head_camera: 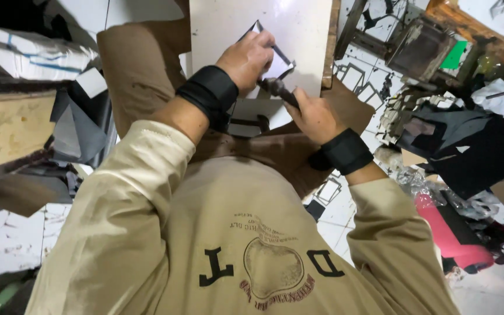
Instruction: The person assembles and hammers the edges of a small leather wallet.
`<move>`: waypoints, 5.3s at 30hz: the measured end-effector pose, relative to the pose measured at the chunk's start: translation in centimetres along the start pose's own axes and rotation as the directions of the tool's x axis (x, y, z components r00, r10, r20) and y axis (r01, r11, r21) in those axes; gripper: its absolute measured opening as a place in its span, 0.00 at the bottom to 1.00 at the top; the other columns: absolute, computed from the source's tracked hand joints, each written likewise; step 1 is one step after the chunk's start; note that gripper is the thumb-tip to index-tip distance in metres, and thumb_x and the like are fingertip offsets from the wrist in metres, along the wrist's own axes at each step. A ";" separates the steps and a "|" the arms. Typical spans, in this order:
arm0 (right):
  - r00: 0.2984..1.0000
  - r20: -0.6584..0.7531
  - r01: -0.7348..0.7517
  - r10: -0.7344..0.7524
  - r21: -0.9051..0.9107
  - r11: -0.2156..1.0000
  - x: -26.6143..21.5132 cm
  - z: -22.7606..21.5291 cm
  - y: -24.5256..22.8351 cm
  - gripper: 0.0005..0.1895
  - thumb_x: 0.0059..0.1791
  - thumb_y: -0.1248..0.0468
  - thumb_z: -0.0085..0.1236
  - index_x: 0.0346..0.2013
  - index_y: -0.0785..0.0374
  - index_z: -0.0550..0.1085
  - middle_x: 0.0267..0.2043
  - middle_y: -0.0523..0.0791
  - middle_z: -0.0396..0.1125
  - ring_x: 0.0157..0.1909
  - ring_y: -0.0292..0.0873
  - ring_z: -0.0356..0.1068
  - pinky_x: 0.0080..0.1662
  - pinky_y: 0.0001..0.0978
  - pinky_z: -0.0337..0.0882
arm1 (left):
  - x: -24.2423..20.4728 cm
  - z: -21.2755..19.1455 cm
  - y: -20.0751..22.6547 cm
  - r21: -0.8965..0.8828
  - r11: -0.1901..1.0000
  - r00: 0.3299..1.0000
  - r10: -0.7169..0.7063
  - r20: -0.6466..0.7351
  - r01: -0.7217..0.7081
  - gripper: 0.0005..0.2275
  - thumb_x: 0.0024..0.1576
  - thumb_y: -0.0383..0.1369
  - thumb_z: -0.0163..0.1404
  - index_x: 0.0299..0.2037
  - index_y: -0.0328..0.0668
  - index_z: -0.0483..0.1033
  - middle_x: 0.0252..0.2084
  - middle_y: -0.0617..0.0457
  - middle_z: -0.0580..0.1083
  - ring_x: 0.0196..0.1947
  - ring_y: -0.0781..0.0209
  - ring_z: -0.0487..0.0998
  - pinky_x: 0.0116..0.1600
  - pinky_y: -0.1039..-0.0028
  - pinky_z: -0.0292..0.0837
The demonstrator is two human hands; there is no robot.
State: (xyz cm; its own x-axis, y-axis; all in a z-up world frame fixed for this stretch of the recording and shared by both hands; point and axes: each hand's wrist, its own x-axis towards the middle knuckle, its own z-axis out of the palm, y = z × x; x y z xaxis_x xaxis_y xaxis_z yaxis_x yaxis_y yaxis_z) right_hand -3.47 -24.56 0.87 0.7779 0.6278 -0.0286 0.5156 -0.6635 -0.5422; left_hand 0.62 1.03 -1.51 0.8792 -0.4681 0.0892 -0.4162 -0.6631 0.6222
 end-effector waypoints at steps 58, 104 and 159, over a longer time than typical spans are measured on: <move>0.832 -0.519 0.258 0.198 0.676 0.690 -2.4 -6.9 -8.7 0.09 0.63 0.63 0.47 0.44 0.67 0.71 0.36 0.35 0.60 0.41 0.28 0.55 0.43 0.20 0.60 | -4.7 -10.7 15.4 -0.609 0.778 0.951 -0.050 -0.305 -0.154 0.18 0.63 0.25 0.55 0.63 0.37 0.69 0.32 0.60 0.77 0.33 0.78 0.73 0.38 0.84 0.69; 0.905 -0.424 0.066 -0.041 0.044 0.997 4.6 -1.9 -5.7 0.22 0.44 0.65 0.68 0.52 0.63 0.75 0.48 0.48 0.67 0.52 0.54 0.65 0.52 0.44 0.64 | -2.7 -3.8 2.3 0.095 0.976 0.957 0.212 -0.197 -0.196 0.07 0.52 0.22 0.56 0.39 0.39 0.75 0.42 0.49 0.72 0.47 0.47 0.74 0.54 0.60 0.71; 0.962 -0.224 0.160 -0.155 0.004 0.987 5.5 1.1 -2.8 0.07 0.48 0.73 0.62 0.38 0.63 0.74 0.39 0.47 0.67 0.44 0.53 0.67 0.45 0.42 0.69 | -2.8 2.2 -1.1 -0.103 0.995 0.978 -0.029 -0.206 0.008 0.08 0.48 0.31 0.66 0.33 0.52 0.79 0.51 0.54 0.68 0.61 0.46 0.63 0.64 0.59 0.63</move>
State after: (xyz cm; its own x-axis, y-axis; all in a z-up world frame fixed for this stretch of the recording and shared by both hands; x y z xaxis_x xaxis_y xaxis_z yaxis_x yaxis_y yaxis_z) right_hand -0.99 -18.82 1.28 0.7491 0.6157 0.2447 0.6320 -0.5532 -0.5428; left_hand -1.88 1.79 -4.10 0.9198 -0.3185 0.2290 -0.3830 -0.6028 0.7000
